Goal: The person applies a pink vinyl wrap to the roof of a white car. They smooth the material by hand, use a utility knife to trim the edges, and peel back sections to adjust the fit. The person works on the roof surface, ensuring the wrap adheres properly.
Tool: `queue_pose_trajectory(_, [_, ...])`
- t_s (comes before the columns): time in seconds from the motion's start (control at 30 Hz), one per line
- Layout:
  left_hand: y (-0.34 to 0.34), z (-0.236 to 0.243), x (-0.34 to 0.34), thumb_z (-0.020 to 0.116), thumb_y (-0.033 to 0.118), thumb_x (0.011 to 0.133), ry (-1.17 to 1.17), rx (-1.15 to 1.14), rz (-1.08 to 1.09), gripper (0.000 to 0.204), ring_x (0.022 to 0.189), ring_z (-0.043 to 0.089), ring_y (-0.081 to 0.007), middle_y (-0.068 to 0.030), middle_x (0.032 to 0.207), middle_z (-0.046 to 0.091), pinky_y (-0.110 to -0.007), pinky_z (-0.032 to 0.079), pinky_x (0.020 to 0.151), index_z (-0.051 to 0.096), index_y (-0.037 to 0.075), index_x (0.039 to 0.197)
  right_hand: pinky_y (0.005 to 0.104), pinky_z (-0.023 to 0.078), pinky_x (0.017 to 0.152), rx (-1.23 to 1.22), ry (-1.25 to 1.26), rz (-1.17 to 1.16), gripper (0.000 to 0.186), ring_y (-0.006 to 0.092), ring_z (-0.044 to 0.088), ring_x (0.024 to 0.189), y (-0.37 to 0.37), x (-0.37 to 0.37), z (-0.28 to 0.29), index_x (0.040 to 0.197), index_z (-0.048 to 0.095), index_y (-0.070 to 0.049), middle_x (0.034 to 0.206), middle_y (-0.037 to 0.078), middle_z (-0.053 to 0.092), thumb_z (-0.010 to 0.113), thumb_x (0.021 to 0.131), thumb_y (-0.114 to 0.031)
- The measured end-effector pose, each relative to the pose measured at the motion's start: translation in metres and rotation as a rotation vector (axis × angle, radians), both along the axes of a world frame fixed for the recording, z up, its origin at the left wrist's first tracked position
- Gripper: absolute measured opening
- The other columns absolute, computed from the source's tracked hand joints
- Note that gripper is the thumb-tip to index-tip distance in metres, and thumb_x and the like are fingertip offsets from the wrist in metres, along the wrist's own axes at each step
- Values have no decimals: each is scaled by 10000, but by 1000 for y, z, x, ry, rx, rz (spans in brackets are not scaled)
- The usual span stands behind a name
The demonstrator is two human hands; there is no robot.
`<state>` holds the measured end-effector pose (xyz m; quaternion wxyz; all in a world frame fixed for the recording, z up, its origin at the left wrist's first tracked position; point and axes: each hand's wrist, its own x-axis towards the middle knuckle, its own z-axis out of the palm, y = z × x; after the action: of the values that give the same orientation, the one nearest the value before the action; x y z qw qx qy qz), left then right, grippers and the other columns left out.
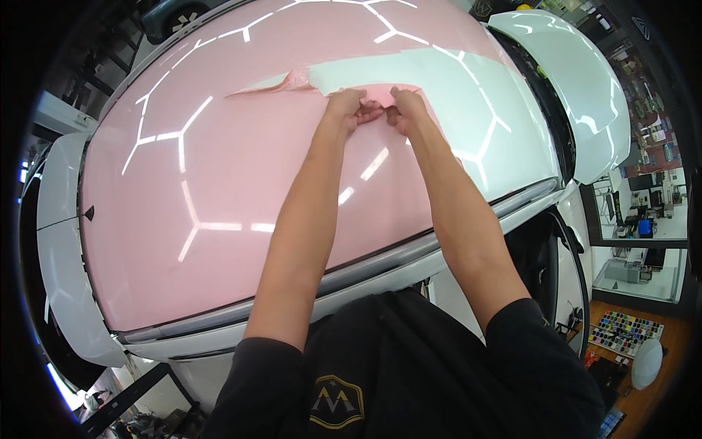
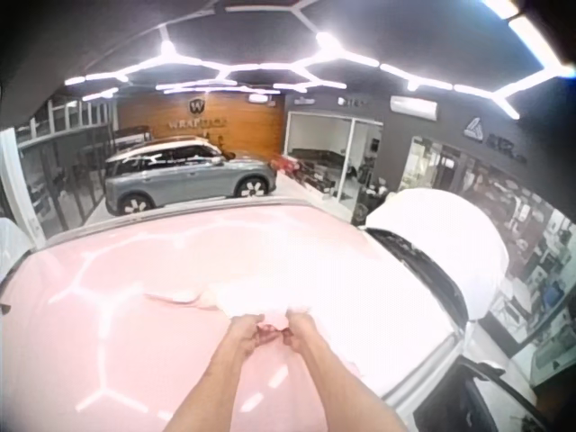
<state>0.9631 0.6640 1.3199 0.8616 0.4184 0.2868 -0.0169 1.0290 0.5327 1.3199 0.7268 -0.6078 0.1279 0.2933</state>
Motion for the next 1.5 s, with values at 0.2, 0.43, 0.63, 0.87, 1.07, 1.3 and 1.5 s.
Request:
queue_pose_trajectory(0.2, [-9, 2, -7, 500, 70, 1042, 16, 5, 96, 72, 628, 531, -105, -77, 852, 547, -302, 582, 562, 519, 2, 1060, 299, 271, 453, 45, 15, -10, 182, 144, 438, 575, -4, -5, 0, 1019, 541, -43, 808, 81, 551, 487, 1054, -213])
queue_pose_trajectory(0.43, [-14, -4, -21, 537, 98, 1039, -37, -126, 149, 86, 565, 474, -114, -85, 830, 564, -265, 418, 462, 530, 12, 1046, 282, 269, 448, 40, -12, -30, 203, 122, 417, 577, -9, -28, 9, 1026, 534, -34, 834, 78, 553, 471, 1072, -221])
queue_pose_trajectory(0.63, [-18, -4, -46, 552, 113, 1034, -72, -190, 87, 89, 565, 450, -111, -75, 830, 576, -255, 372, 461, 551, 25, 1019, 264, 276, 442, -1, 7, -104, 214, 105, 412, 583, -13, -61, 30, 1008, 523, -26, 841, 71, 540, 475, 1077, -223])
queue_pose_trajectory(0.87, [-31, 7, -82, 574, 128, 1015, -69, -94, -7, 97, 561, 428, -105, -51, 819, 548, -261, 375, 473, 540, 38, 1004, 257, 259, 430, 38, -37, -108, 193, 106, 415, 565, -40, -90, 24, 991, 507, -40, 809, 40, 491, 490, 1072, -213])
queue_pose_trajectory(1.07, [-49, 15, -114, 587, 140, 1010, -42, -13, -4, 123, 556, 423, -106, -35, 804, 510, -282, 382, 473, 515, 44, 980, 244, 277, 444, -23, -50, -48, 185, 100, 428, 578, -58, -120, 38, 1029, 517, -35, 839, 35, 515, 494, 1069, -215])
queue_pose_trajectory(1.3, [-70, 20, -141, 588, 181, 1017, -35, -6, -31, 159, 531, 414, -107, -30, 769, 512, -289, 377, 472, 529, 47, 955, 229, 268, 442, -10, -31, -88, 204, 87, 428, 580, -80, -147, 47, 1075, 551, -37, 863, 32, 558, 504, 1071, -236])
queue_pose_trajectory(1.5, [-80, 13, -150, 569, 216, 1029, -5, 60, -61, 224, 474, 469, -144, -55, 713, 518, -314, 405, 424, 511, 21, 933, 205, 255, 441, 33, 13, -26, 248, 63, 437, 571, -96, -158, 42, 1080, 593, -45, 855, 13, 602, 524, 1073, -283])
